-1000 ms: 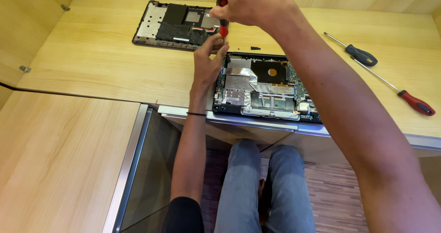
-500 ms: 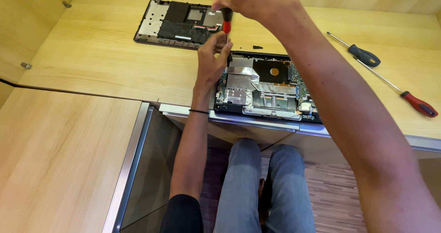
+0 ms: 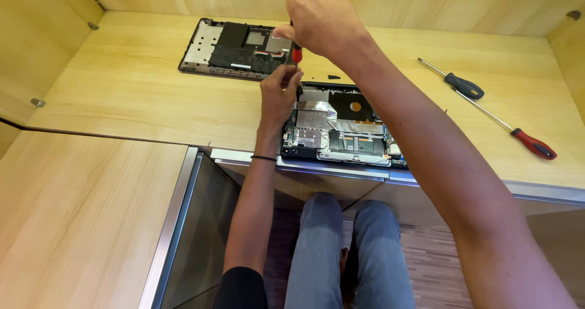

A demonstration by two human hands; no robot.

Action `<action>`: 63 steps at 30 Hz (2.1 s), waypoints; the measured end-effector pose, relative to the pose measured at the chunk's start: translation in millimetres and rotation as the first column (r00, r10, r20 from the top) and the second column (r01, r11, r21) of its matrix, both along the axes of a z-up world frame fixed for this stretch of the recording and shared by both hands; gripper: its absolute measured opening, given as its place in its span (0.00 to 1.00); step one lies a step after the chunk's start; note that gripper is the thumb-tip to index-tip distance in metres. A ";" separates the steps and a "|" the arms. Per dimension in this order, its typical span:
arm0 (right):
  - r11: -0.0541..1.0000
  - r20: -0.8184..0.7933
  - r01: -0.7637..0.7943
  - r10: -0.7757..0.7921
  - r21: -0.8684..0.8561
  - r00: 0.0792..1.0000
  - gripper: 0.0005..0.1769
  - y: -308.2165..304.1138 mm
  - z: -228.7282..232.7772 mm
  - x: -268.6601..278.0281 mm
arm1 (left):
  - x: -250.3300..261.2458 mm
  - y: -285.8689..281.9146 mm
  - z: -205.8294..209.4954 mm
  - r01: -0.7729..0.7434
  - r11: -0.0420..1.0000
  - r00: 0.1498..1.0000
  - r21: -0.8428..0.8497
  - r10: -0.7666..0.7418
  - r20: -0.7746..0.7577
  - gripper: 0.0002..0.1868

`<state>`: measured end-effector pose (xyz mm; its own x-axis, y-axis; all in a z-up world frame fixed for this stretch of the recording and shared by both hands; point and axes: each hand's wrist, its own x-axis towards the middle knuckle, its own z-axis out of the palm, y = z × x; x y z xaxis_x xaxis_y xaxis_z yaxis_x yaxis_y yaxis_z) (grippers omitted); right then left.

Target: The person uses a screwdriver to remove several screws from the internal components of a disassembled laptop. They carefully place the removed screws on the wooden countertop next to the device.

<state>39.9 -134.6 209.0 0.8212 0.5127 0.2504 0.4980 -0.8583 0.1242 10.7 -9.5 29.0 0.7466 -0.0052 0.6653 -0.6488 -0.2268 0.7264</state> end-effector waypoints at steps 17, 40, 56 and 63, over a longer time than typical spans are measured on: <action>0.998 -0.489 0.001 -0.030 -0.059 0.872 0.25 0.3 57.1 -50.4 | -5.5 2.4 -5.0 0.081 0.996 0.993 -0.031 -0.083 -0.079 0.10; 0.991 -0.473 0.121 -0.082 0.051 0.877 0.06 11.4 45.7 -25.9 | -50.9 13.0 -0.9 -0.253 0.964 0.937 -0.087 0.222 -0.269 0.12; 0.811 -0.186 -0.101 0.251 0.576 0.950 0.20 0.2 -20.9 -55.9 | -98.6 37.1 -19.2 -0.049 0.995 0.945 0.087 0.075 -0.318 0.09; 0.163 0.060 -0.063 0.024 0.985 0.998 0.19 -110.5 -51.0 -76.3 | -92.8 33.9 -31.8 -0.065 0.970 0.978 0.236 0.109 -0.180 0.10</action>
